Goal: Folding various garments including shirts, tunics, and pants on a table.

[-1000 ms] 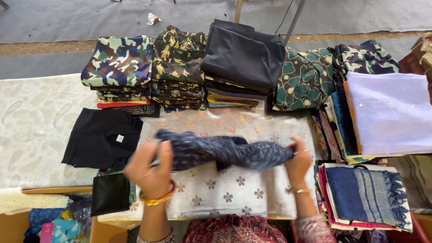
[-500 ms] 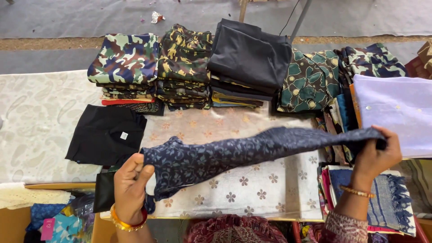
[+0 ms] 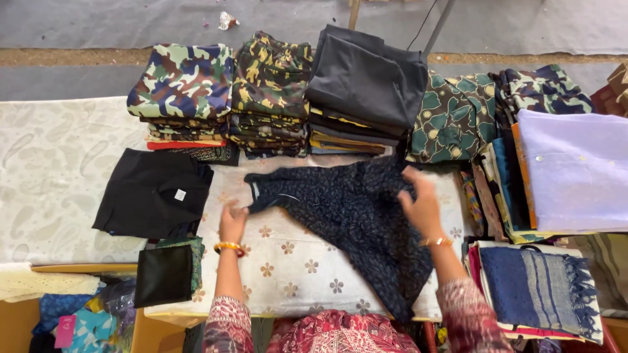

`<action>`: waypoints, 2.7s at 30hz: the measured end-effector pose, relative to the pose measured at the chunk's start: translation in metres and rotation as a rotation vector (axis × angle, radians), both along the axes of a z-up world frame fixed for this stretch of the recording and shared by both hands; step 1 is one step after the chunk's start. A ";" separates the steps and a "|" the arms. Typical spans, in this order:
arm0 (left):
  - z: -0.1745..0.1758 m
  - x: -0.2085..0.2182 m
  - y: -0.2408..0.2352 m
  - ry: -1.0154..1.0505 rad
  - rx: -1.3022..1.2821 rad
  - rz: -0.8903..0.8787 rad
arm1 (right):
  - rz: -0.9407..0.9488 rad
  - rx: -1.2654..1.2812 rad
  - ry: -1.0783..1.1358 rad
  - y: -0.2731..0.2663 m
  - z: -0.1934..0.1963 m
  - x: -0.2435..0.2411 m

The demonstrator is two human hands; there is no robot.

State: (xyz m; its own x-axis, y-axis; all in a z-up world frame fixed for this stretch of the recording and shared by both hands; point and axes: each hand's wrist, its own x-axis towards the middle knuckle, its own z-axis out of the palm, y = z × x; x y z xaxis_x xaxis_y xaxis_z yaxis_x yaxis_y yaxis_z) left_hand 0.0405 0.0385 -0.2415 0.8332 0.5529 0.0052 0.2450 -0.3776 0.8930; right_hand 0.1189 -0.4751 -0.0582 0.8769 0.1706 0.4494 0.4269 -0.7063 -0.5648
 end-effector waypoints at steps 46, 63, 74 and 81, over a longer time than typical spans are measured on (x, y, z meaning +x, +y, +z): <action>0.077 0.026 -0.010 0.326 0.667 -0.279 | -0.335 0.365 0.192 -0.103 -0.091 0.010; 0.129 -0.032 0.000 0.202 0.867 -0.510 | -0.201 0.739 0.338 -0.140 -0.129 -0.047; 0.029 -0.106 -0.025 0.658 0.746 -0.588 | -0.282 0.569 0.751 -0.158 -0.253 -0.146; 0.018 -0.126 -0.017 0.882 0.699 -0.672 | -0.139 0.211 1.006 -0.178 -0.266 -0.154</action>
State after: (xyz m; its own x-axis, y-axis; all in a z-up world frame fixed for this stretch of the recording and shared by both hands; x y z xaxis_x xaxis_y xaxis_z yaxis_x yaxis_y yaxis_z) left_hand -0.0854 0.0219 -0.2233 0.8140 0.1337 -0.5653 0.2265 -0.9692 0.0969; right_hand -0.0354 -0.6534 -0.3241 0.8695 0.0417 -0.4922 -0.3883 -0.5583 -0.7332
